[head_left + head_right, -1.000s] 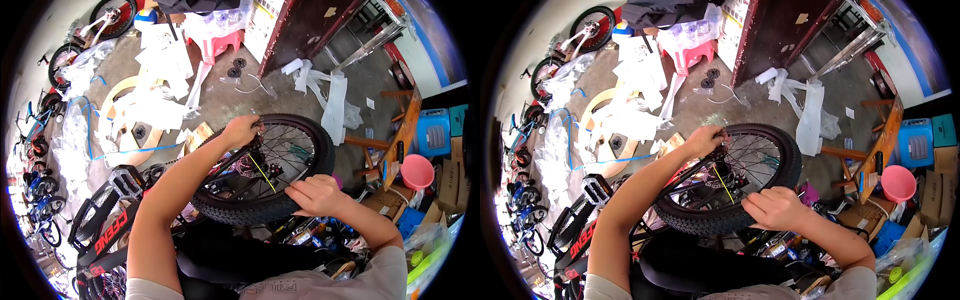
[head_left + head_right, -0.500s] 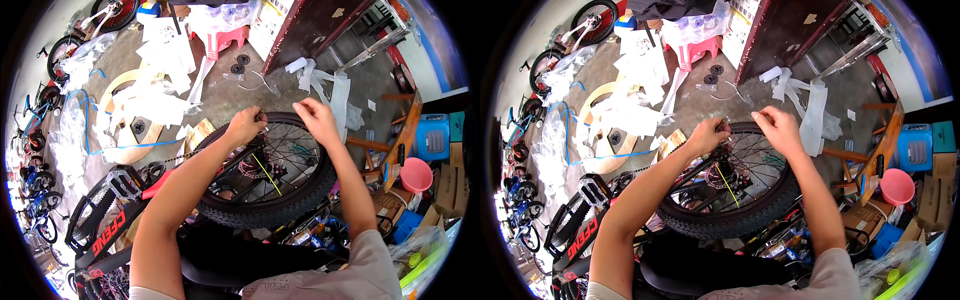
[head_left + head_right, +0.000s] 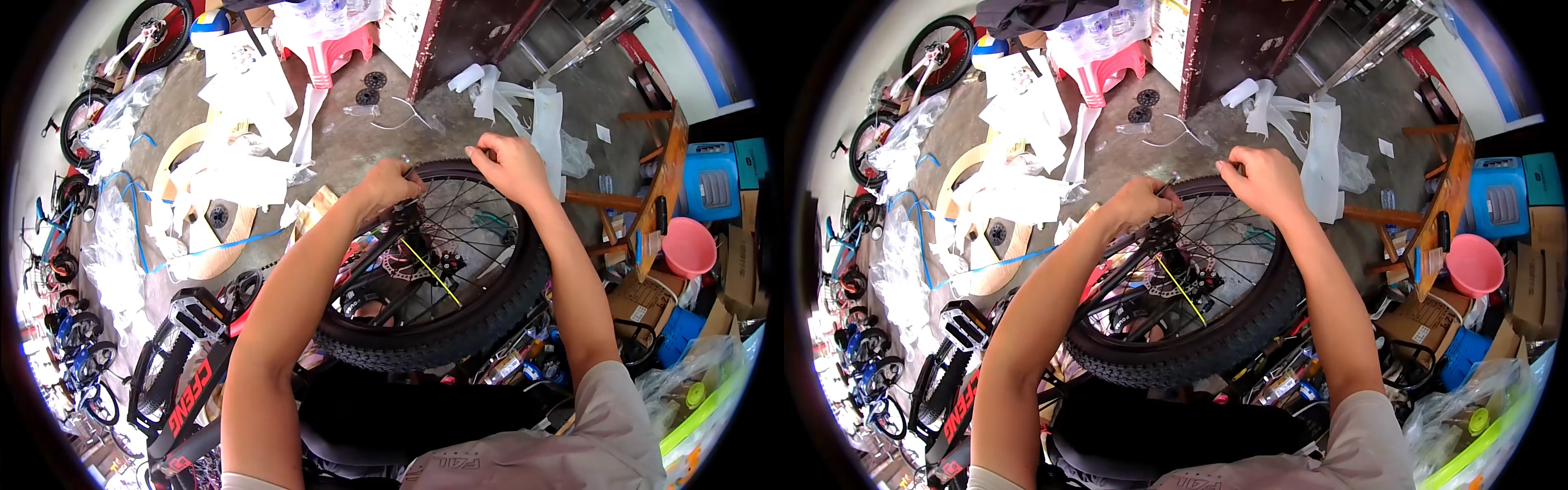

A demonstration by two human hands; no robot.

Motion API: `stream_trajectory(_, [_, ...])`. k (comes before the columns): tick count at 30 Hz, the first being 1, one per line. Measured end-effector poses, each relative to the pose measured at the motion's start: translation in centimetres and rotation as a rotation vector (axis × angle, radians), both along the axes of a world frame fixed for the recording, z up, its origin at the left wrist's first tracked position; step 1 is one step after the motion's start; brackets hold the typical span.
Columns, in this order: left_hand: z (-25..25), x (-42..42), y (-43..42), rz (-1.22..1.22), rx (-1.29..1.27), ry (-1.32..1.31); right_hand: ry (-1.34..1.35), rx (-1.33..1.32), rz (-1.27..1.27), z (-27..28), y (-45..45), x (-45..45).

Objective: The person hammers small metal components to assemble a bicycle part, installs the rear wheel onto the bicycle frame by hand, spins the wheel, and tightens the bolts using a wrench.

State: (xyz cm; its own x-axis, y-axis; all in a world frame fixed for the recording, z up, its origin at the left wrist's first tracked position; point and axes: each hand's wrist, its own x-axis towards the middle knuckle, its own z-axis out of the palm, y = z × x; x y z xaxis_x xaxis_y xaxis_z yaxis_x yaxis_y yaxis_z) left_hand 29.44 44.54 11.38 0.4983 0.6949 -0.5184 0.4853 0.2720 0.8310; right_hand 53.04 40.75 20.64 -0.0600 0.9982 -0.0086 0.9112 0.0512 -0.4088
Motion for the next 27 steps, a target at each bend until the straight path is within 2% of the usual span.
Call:
stream_trajectory(5, [0.5, 0.4, 0.3, -0.031, 0.050, 0.044, -0.020, -0.003, 0.004, 0.1, -0.3, -0.4])
stream_trajectory(7, [1.2, 0.8, 0.3, -0.090, 0.175, 0.206, -0.052, -0.023, 0.006, 0.1, -0.3, -0.5])
stream_trajectory(13, [2.3, 1.0, 0.4, -0.169, 0.266, 0.385, -0.071, -0.059, 0.084, -0.2, -0.1, -0.7])
stream_trajectory(23, [1.2, -0.5, 0.3, -0.239, 0.250, 0.268, -0.095, -0.102, 0.113, 0.2, -0.2, -1.0])
stream_trajectory(27, [-0.3, -1.1, 0.0, -0.086, 0.121, 0.108, -0.044, -0.065, 0.117, -0.5, -0.1, -0.5])
